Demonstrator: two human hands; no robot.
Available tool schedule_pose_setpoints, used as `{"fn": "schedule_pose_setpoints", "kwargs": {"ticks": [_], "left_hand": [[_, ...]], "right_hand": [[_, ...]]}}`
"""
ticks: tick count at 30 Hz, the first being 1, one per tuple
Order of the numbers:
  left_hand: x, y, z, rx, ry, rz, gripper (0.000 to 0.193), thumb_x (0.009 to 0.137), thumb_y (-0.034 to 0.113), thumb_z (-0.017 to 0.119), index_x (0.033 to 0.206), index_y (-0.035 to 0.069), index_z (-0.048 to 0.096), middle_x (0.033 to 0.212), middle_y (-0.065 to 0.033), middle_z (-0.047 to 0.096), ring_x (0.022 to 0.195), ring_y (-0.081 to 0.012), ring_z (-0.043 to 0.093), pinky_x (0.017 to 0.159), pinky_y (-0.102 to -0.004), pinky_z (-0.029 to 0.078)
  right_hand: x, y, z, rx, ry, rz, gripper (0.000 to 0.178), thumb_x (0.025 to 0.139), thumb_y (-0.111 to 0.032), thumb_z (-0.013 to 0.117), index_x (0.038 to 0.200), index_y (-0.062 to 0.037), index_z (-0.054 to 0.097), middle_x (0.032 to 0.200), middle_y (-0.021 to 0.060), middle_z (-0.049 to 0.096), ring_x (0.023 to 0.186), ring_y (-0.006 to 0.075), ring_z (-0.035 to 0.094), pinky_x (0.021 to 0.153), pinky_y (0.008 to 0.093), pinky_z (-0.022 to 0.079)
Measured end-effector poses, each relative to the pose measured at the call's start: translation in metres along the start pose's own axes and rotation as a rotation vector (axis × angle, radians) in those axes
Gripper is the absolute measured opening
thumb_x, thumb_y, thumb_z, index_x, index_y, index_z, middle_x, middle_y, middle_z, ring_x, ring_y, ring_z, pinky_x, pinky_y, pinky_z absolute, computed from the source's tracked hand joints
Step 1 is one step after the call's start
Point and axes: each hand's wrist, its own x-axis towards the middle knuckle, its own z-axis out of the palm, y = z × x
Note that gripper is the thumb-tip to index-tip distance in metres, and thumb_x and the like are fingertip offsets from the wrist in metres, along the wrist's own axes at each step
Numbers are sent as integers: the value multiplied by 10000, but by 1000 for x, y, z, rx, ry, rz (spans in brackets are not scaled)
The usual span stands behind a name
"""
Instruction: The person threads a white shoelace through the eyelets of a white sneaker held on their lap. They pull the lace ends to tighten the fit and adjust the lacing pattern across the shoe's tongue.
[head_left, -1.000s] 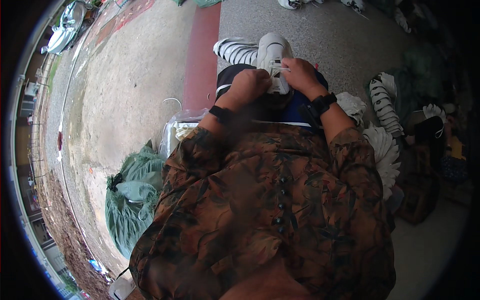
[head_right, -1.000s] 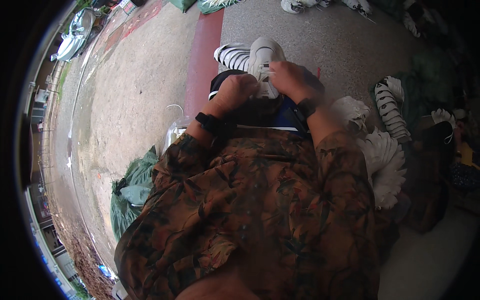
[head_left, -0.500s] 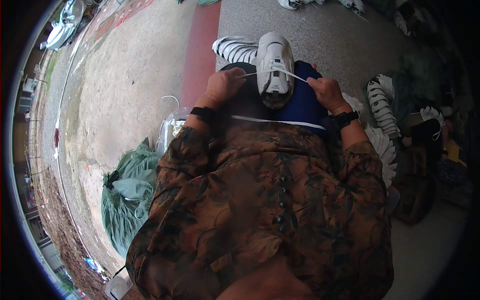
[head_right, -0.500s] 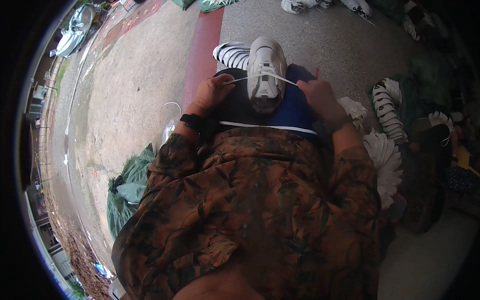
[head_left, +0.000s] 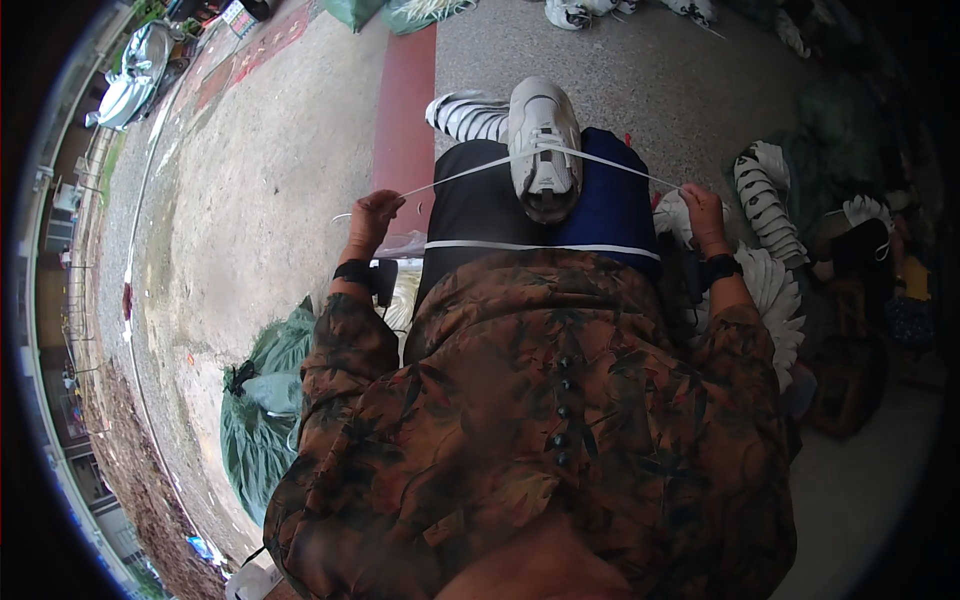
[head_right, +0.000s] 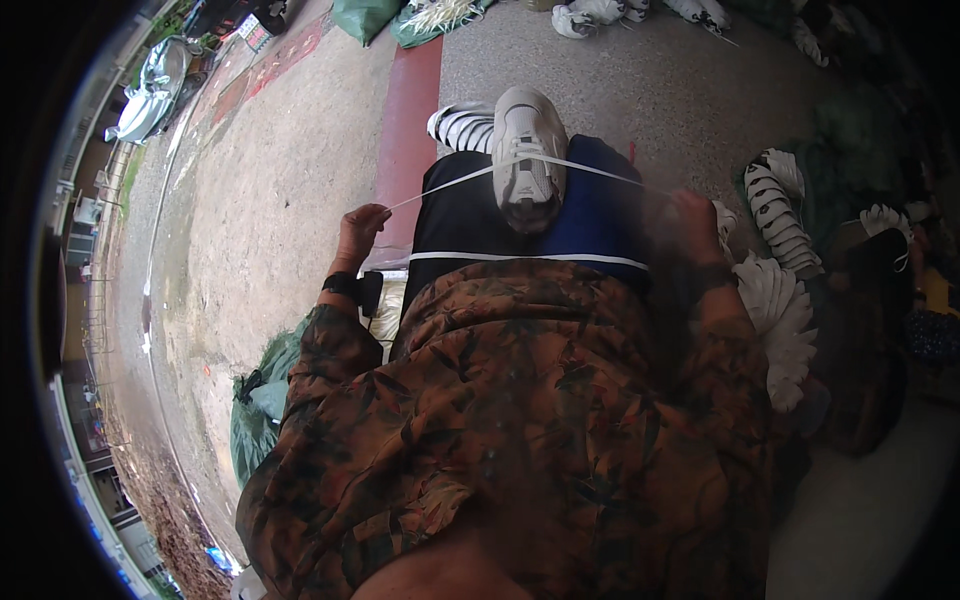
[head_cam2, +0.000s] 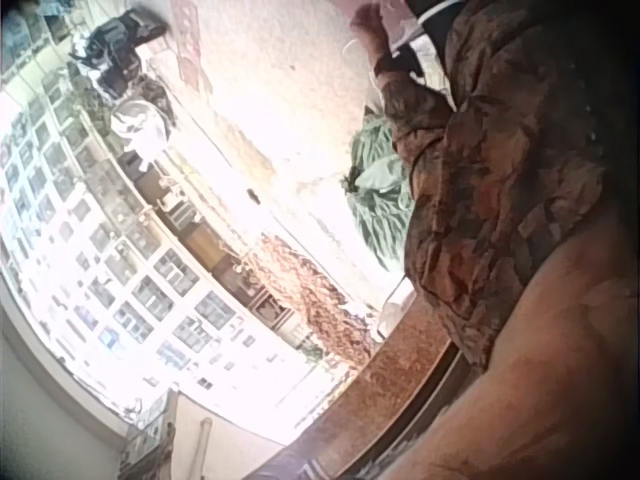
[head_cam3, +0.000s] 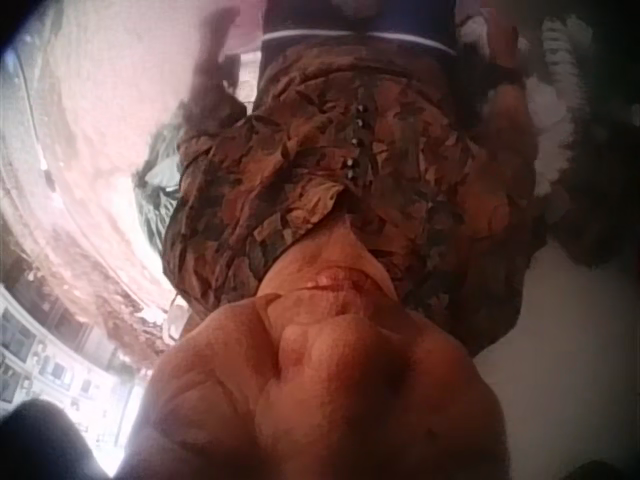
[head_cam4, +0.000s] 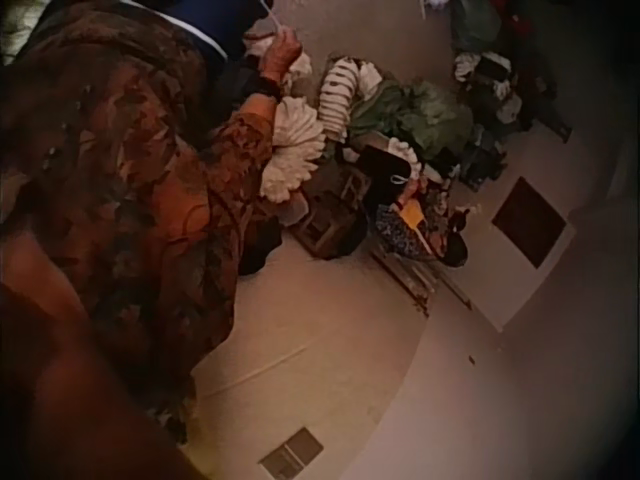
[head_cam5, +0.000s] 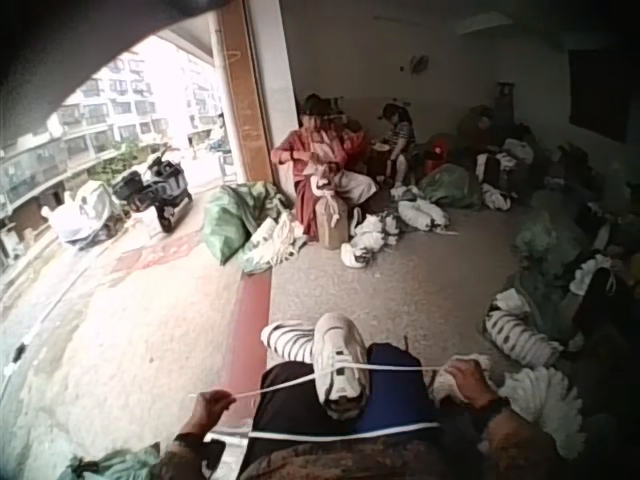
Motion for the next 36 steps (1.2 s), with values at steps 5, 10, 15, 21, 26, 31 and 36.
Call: {"fn": "schedule_pose_setpoints", "kwargs": {"ticks": [5,10,15,21,26,31,36], "left_hand": [[-47,-34,-83,-99,58,-386,143,803,201,695,868,74,684,628,34,578,488,-21,412,434,-190,313],[-90,-54,-131,-70,102,-542,142,805,178,679,865,50,683,631,16,597,464,-36,429,415,-196,327],[-119,-74,-151,24,96,-639,132,804,159,667,838,32,683,634,-7,609,472,-57,463,429,-211,365],[-116,-143,-131,331,-50,-728,183,702,184,747,744,15,691,670,-51,647,520,-107,544,469,-259,408],[-84,-128,-85,301,-62,-671,250,730,278,741,706,43,662,599,-26,586,487,-105,509,439,-269,369],[2,15,-11,-471,-406,-529,217,859,295,632,820,82,615,635,7,581,491,-75,504,428,-211,366],[28,127,71,-254,-740,-188,206,855,262,642,846,56,634,757,-12,639,654,-82,580,582,-196,435]], "right_hand": [[-75,77,-60,1,87,345,194,843,-132,543,855,54,598,710,99,609,694,130,574,660,292,442],[-147,107,-96,-79,86,446,202,842,-138,541,823,48,616,709,81,620,684,124,552,646,283,440],[-198,136,-105,-116,62,716,192,809,-136,538,777,26,634,648,114,602,623,158,575,599,318,440],[-200,200,-103,-824,-421,-258,170,739,-103,614,607,-1,583,573,28,563,502,129,525,478,285,417],[-65,55,-43,478,-474,736,90,759,-86,617,701,-45,562,609,61,584,452,119,525,399,239,389],[37,-93,3,639,-708,312,144,753,-87,601,643,-14,543,677,61,595,681,158,594,615,282,449],[87,-121,77,249,-502,57,150,702,-22,640,617,-3,518,708,85,607,830,154,596,681,252,424]]}}
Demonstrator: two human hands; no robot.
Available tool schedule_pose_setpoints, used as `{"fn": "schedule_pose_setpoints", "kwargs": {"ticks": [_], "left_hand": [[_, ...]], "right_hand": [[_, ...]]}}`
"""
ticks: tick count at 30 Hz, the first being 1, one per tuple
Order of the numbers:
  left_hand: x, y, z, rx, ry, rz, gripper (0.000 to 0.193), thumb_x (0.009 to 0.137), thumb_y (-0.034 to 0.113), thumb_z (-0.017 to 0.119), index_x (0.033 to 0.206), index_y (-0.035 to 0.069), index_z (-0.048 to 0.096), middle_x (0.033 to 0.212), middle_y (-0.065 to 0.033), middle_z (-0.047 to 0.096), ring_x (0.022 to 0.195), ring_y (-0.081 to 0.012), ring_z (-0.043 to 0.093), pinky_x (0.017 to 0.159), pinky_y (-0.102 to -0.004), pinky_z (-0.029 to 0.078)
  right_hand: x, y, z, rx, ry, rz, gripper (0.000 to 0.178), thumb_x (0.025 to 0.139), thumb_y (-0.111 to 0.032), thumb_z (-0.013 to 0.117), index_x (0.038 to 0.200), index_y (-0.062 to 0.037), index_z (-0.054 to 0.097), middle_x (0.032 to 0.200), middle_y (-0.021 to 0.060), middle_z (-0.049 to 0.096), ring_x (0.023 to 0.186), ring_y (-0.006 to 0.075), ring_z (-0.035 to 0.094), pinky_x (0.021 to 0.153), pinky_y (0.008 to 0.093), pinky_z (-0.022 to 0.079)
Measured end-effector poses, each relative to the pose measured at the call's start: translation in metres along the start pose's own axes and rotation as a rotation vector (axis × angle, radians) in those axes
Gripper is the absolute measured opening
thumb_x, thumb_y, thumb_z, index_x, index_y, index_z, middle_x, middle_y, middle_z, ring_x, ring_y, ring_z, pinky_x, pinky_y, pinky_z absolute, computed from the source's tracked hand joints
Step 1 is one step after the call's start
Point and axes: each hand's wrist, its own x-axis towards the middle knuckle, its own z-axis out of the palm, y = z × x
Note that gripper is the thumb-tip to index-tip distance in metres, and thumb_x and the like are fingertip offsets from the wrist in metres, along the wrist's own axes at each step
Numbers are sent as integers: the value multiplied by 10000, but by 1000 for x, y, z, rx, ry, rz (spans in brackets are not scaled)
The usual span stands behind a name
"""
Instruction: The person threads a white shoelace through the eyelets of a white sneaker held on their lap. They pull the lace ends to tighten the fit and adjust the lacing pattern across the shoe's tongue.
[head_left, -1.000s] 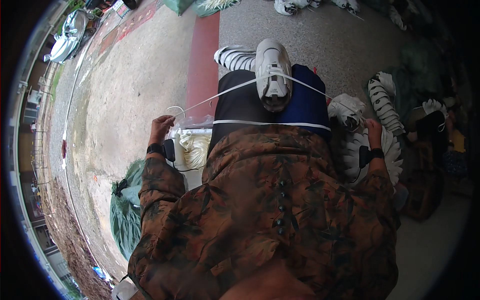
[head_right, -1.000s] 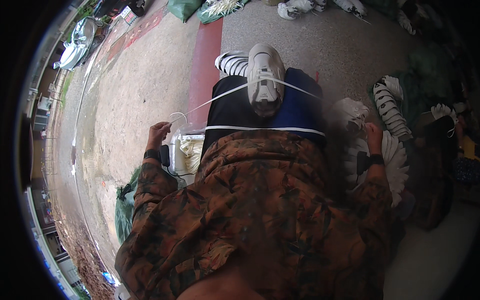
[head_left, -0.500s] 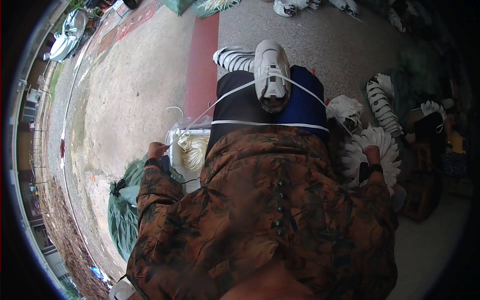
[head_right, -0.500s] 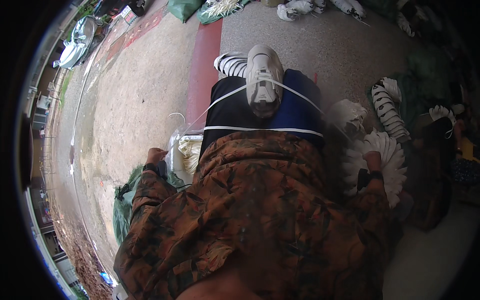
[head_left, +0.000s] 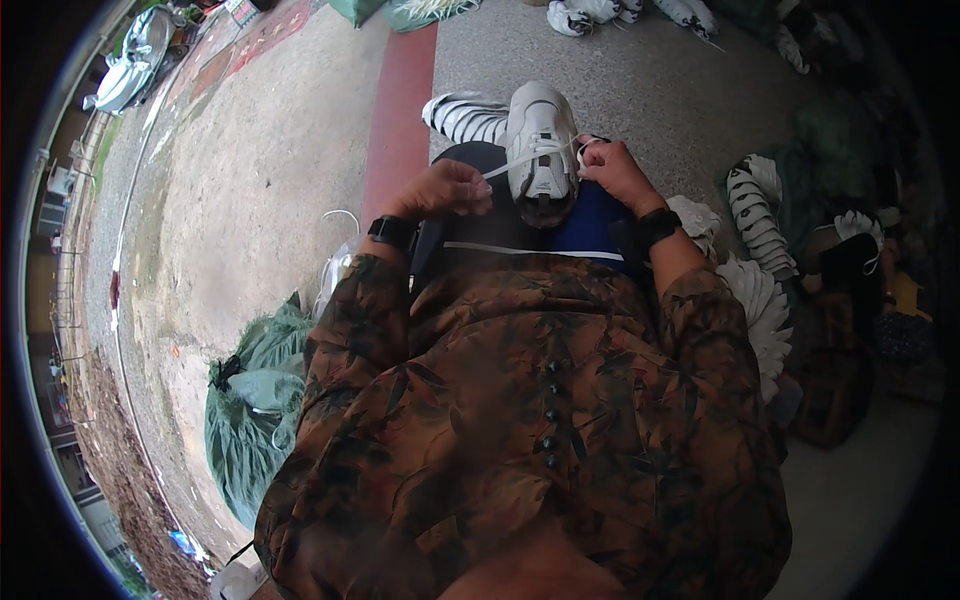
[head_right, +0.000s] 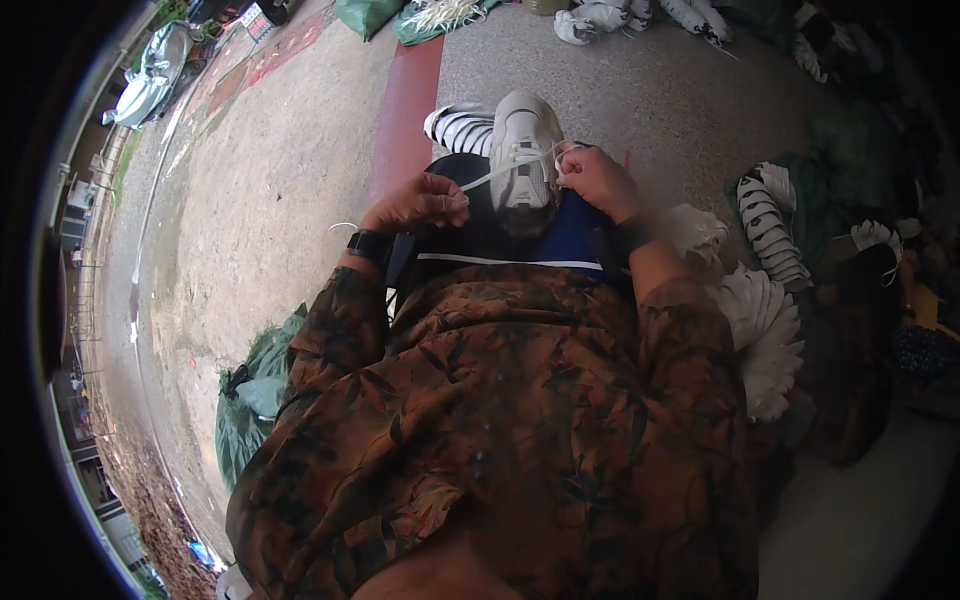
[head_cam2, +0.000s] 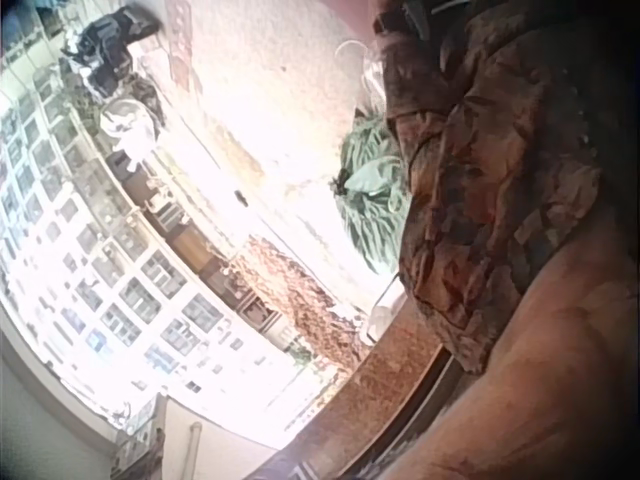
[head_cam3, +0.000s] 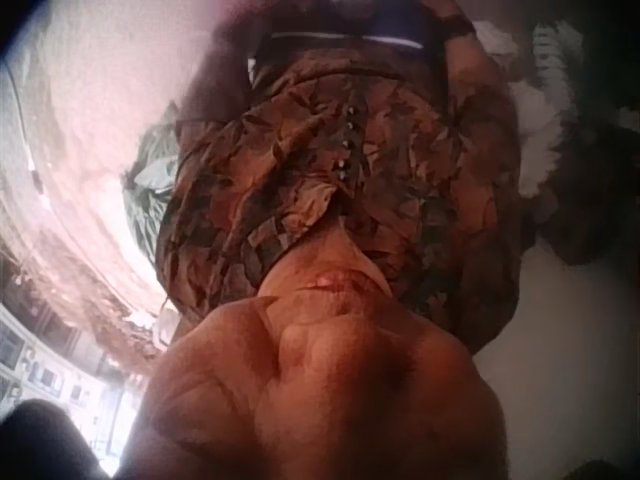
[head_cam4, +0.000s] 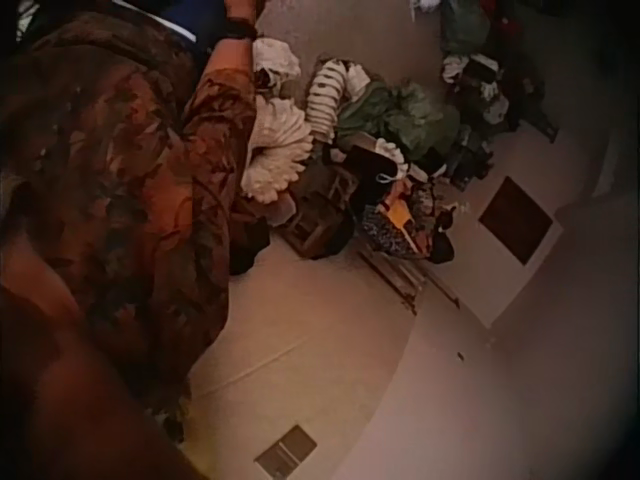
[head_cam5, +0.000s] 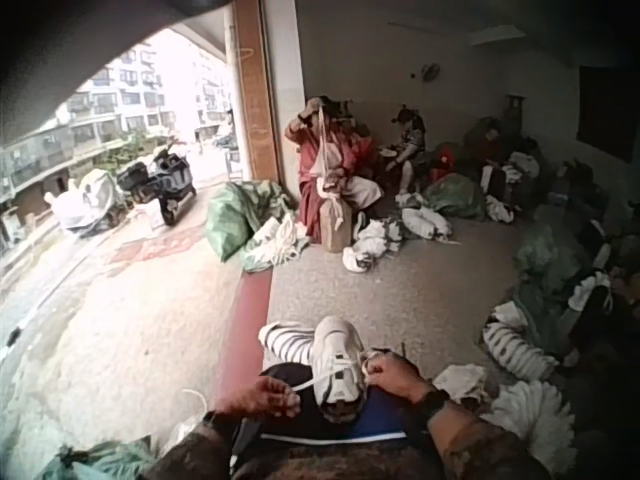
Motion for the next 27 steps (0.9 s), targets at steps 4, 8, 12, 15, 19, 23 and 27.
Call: {"fn": "schedule_pose_setpoints", "kwargs": {"ticks": [4,8,12,15,19,23,27], "left_hand": [[53,-10,15,-49,198,150,180,837,205,659,887,32,651,784,6,631,688,-65,570,647,-202,456],[56,-2,26,-161,289,111,146,837,163,647,889,26,657,783,17,625,676,-59,552,656,-212,461],[53,-8,28,-184,330,169,123,836,139,640,875,23,658,751,26,613,661,-55,539,648,-209,453],[54,-12,30,-190,426,229,116,829,130,647,869,23,660,729,33,605,658,-47,533,630,-207,447],[56,-14,33,-228,546,285,106,815,115,660,860,19,655,711,22,608,627,-48,528,588,-207,441],[53,-8,38,-391,518,262,67,800,75,661,828,18,642,703,-6,615,599,-64,540,568,-205,442],[63,-15,41,-411,479,296,47,769,11,658,802,17,627,712,-32,630,604,-84,575,574,-215,466]], "right_hand": [[24,23,44,443,468,-93,101,691,14,650,650,14,559,684,28,569,772,113,544,666,263,422],[27,40,55,469,616,-136,110,690,8,650,632,4,557,693,33,590,680,136,533,622,295,426],[24,31,53,117,608,-57,123,673,-21,655,615,-15,546,667,110,592,641,251,565,602,330,431],[24,7,63,-407,705,-156,146,655,-53,668,607,-16,535,629,147,569,605,309,553,567,358,423],[35,7,54,-149,529,45,117,683,-38,657,627,0,561,539,83,543,496,146,471,505,328,406],[28,10,52,-133,658,-18,80,696,-51,636,649,-1,596,559,128,565,503,204,549,499,347,419],[14,-12,63,-616,552,-60,114,730,-120,626,746,-19,576,654,191,596,633,372,588,577,442,469]]}}
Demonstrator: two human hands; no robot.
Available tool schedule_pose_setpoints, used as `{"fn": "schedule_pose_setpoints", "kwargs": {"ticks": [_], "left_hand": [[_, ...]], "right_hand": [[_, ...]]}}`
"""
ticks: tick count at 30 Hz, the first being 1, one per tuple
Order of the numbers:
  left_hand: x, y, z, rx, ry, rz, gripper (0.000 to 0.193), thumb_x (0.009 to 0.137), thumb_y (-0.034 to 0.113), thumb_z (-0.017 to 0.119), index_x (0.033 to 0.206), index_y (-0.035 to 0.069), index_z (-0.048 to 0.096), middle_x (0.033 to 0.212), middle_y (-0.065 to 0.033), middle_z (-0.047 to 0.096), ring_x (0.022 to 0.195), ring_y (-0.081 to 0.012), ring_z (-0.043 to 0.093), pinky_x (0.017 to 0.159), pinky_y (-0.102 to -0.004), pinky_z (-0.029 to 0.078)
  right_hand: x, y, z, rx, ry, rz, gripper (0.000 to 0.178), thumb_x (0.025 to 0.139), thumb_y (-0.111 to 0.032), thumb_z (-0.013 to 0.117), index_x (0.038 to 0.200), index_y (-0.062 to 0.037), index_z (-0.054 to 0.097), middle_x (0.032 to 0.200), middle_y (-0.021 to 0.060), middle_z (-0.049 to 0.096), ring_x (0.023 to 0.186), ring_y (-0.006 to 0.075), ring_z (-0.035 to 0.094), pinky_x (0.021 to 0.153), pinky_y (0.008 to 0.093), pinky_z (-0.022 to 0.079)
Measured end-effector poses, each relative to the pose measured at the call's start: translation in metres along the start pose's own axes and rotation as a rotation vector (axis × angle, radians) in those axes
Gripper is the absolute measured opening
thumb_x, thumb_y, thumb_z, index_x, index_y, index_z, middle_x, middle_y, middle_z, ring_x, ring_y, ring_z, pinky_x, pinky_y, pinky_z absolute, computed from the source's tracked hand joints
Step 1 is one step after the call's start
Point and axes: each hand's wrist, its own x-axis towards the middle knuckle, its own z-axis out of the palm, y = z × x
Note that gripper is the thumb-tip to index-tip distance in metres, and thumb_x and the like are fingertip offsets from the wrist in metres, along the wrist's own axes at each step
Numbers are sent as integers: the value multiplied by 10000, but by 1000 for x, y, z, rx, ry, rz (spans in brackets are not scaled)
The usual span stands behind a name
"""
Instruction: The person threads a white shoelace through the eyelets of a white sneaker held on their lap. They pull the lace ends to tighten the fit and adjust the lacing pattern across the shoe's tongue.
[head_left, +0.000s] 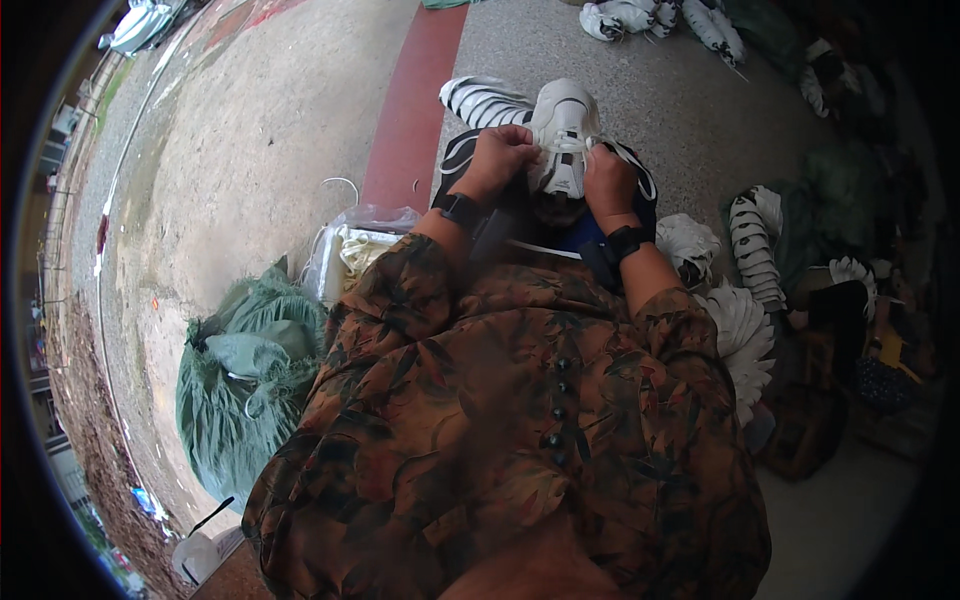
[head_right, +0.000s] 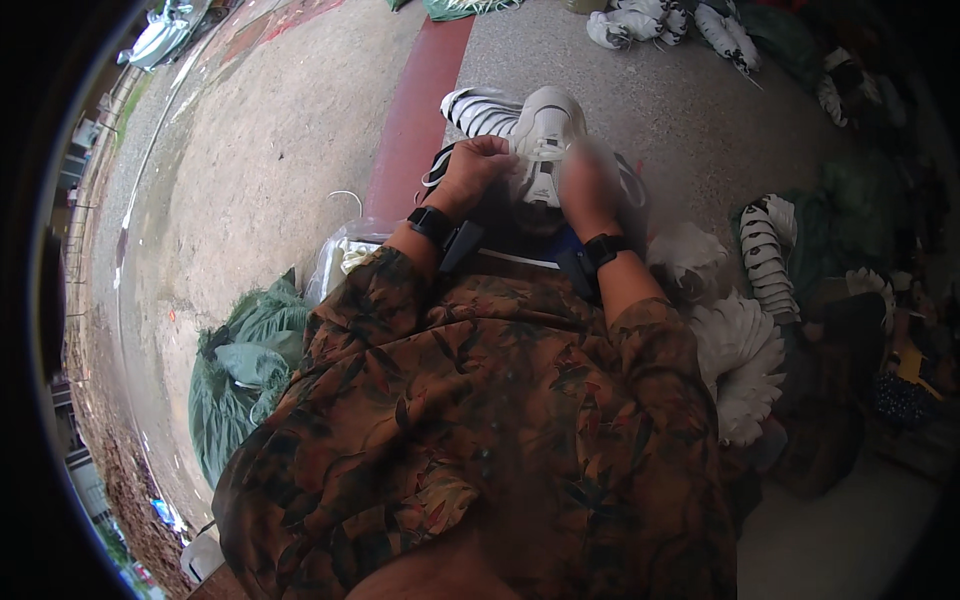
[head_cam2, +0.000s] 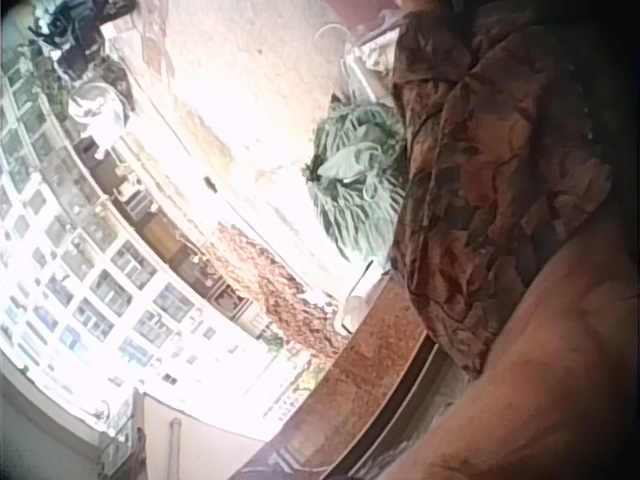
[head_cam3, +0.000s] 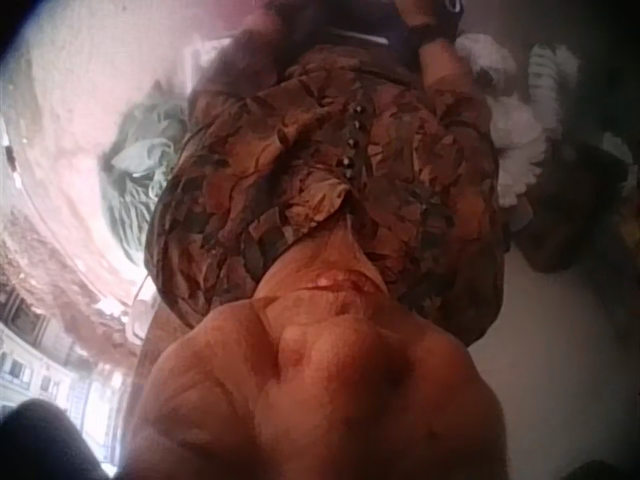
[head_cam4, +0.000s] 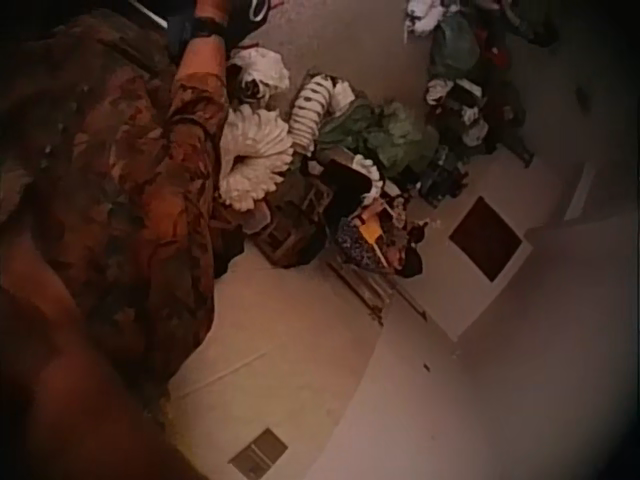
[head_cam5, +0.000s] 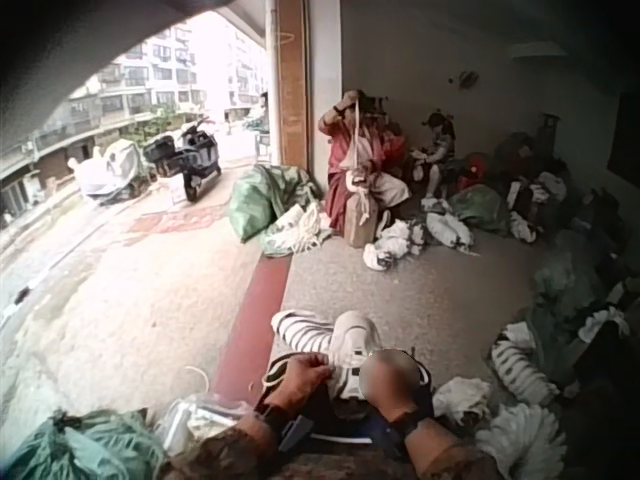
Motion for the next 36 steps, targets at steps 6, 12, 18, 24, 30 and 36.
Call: {"fn": "schedule_pose_setpoints", "kwargs": {"ticks": [6,12,18,24,30,36], "left_hand": [[12,-6,10,-58,64,17,92,747,-27,653,813,-3,594,714,-71,635,603,-118,597,579,-240,489],[4,-1,17,-190,111,46,99,740,-43,640,811,-4,584,710,-78,634,602,-130,602,587,-245,497],[8,-11,23,120,222,102,70,702,-30,627,765,1,617,704,-53,647,612,-98,589,597,-236,491],[13,-21,25,290,305,166,101,664,58,663,755,25,638,672,-82,650,616,-130,613,615,-284,493],[11,-7,27,719,335,190,203,659,188,702,779,34,648,756,-153,659,693,-320,638,660,-361,504],[10,-16,32,1229,208,387,193,739,234,630,723,42,629,743,-173,642,692,-332,637,644,-392,513]], "right_hand": [[-13,-14,-14,-34,-95,-46,101,762,-94,567,801,-1,566,784,209,556,771,386,573,662,447,472],[-14,1,1,68,58,3,72,755,-89,582,734,-21,564,687,167,539,691,354,564,601,443,458],[-12,-18,-16,156,98,-218,35,718,-56,602,740,-36,584,744,148,546,698,341,567,597,437,461],[-8,-23,-9,185,-12,-250,223,723,-60,604,939,-75,658,806,133,562,766,304,578,674,391,478],[-2,-13,2,258,-54,-198,227,745,-62,571,948,-77,672,840,148,585,811,314,580,733,394,475],[3,-11,3,283,-73,-170,208,748,-61,556,921,-78,671,852,151,601,826,321,582,742,410,473]]}}
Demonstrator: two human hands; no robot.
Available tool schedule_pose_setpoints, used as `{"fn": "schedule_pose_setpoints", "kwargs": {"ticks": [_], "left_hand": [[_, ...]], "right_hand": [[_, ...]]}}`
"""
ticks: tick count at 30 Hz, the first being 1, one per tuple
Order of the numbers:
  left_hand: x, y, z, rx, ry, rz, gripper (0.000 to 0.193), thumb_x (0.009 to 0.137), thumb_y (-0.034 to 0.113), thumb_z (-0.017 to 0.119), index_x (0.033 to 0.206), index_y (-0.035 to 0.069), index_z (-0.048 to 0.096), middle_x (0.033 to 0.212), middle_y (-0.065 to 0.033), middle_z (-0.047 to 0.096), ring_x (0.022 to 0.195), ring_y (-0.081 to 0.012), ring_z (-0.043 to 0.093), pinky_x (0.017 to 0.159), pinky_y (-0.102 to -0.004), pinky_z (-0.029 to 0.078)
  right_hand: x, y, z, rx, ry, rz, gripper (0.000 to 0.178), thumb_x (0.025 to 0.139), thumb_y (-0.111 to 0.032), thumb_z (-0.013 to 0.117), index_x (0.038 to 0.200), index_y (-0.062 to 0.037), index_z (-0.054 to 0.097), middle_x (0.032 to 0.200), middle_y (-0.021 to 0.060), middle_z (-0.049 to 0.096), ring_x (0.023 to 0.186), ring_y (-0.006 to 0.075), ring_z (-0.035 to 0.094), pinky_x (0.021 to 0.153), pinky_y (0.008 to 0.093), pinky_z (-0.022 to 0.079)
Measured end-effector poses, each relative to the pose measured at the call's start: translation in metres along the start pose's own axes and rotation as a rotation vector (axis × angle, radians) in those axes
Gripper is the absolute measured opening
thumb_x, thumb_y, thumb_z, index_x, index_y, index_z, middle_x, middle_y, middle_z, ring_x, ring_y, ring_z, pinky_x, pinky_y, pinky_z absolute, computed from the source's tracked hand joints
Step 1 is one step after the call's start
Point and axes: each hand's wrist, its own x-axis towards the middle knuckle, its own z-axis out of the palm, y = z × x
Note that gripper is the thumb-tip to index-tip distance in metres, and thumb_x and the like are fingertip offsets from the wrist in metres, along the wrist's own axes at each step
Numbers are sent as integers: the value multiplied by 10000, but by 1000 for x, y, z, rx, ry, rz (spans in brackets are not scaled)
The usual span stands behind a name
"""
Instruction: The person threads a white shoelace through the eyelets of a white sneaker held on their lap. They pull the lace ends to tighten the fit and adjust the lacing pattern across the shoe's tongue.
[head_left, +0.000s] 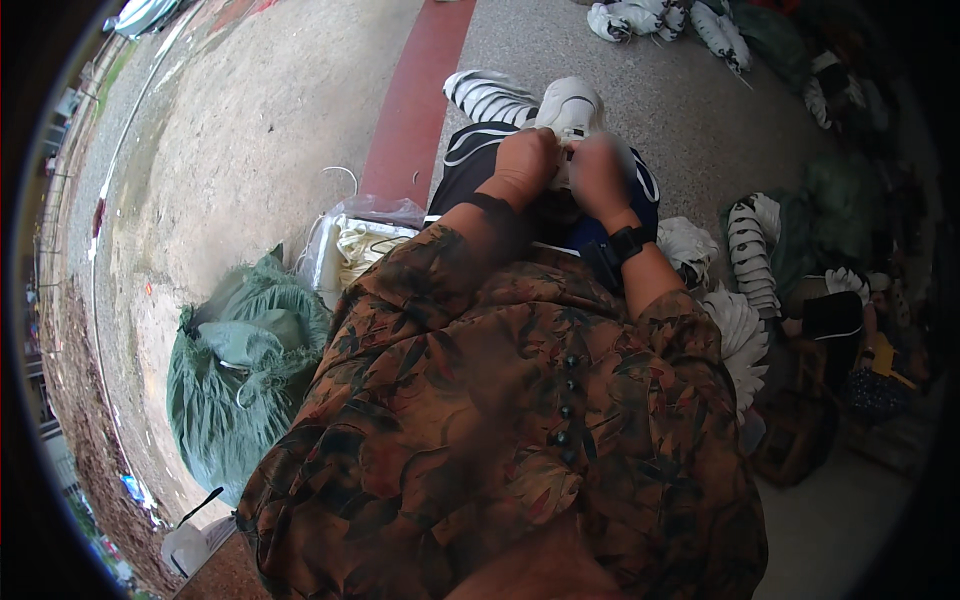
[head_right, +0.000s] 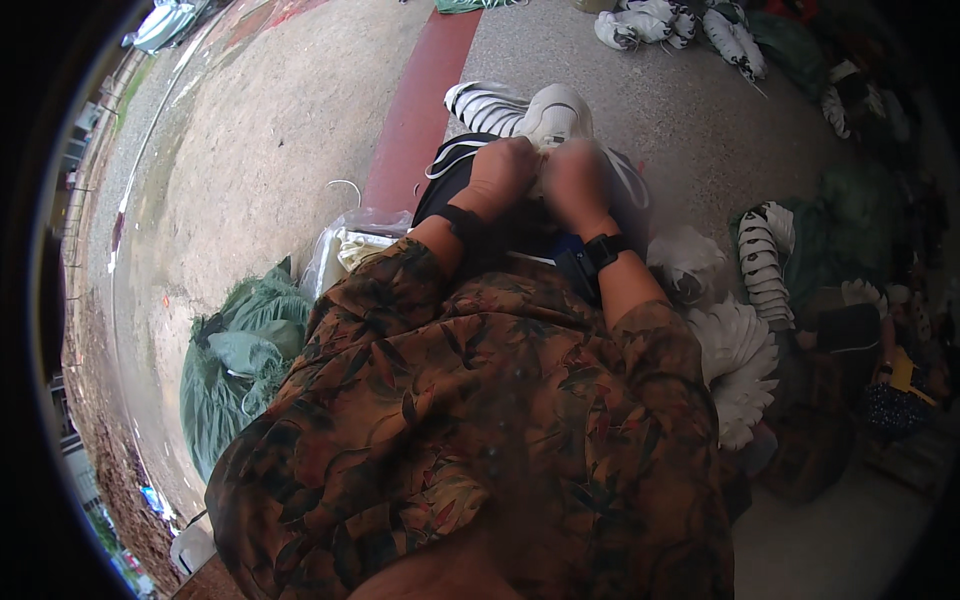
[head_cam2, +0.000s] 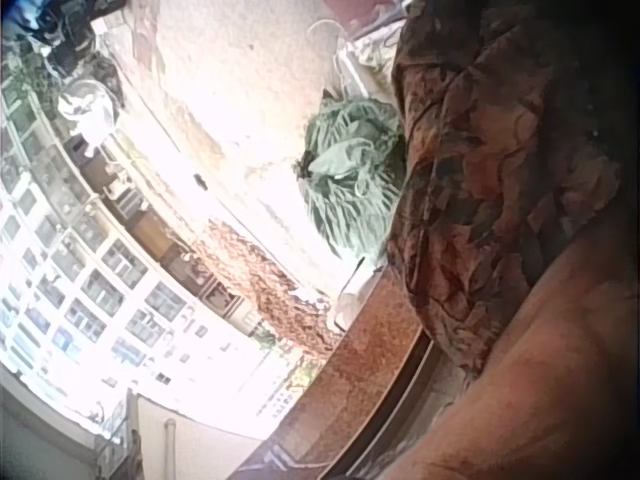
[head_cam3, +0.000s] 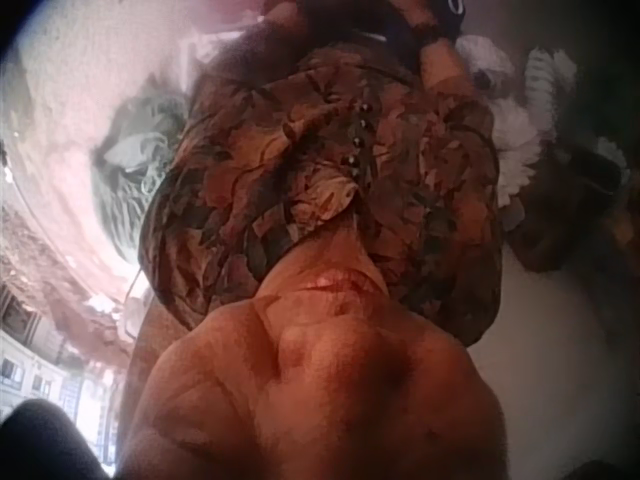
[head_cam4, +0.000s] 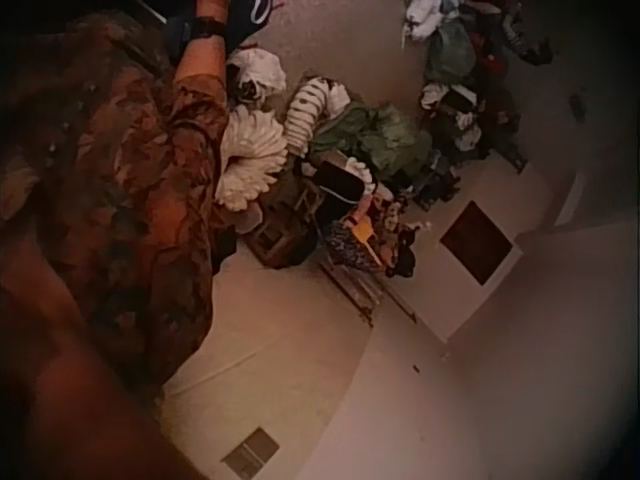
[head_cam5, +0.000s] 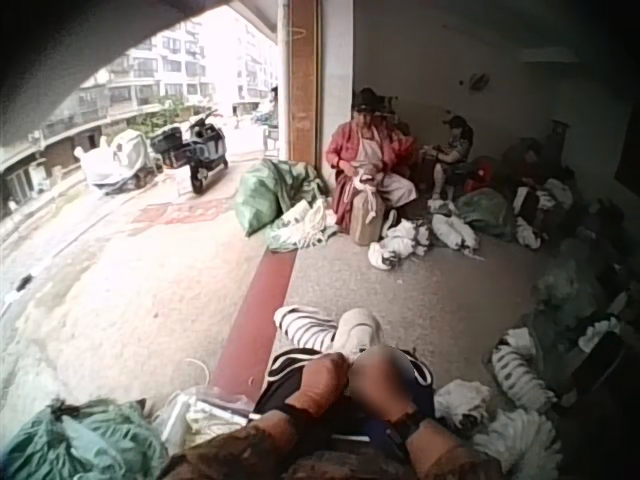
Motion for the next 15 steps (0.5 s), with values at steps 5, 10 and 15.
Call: {"fn": "schedule_pose_setpoints", "kwargs": {"ticks": [5,10,15], "left_hand": [[-14,12,-10,3,22,170,184,753,223,604,759,39,601,759,-141,621,717,-324,625,647,-411,507],[-13,-2,-18,-147,7,-69,195,729,196,615,784,10,598,771,-211,629,742,-363,626,668,-412,503],[-9,-13,-12,-339,4,-43,143,769,175,602,773,43,657,780,-185,639,763,-365,619,694,-424,490]], "right_hand": [[-1,-7,2,-117,0,-27,97,727,-95,616,817,-81,650,832,142,581,798,329,580,713,414,472],[-3,-9,4,-224,-21,-70,96,698,-137,678,754,-83,621,810,122,549,773,323,567,687,416,462],[0,-11,9,-317,-9,-104,92,683,-139,680,739,-88,628,823,118,561,782,303,555,688,414,437]]}}
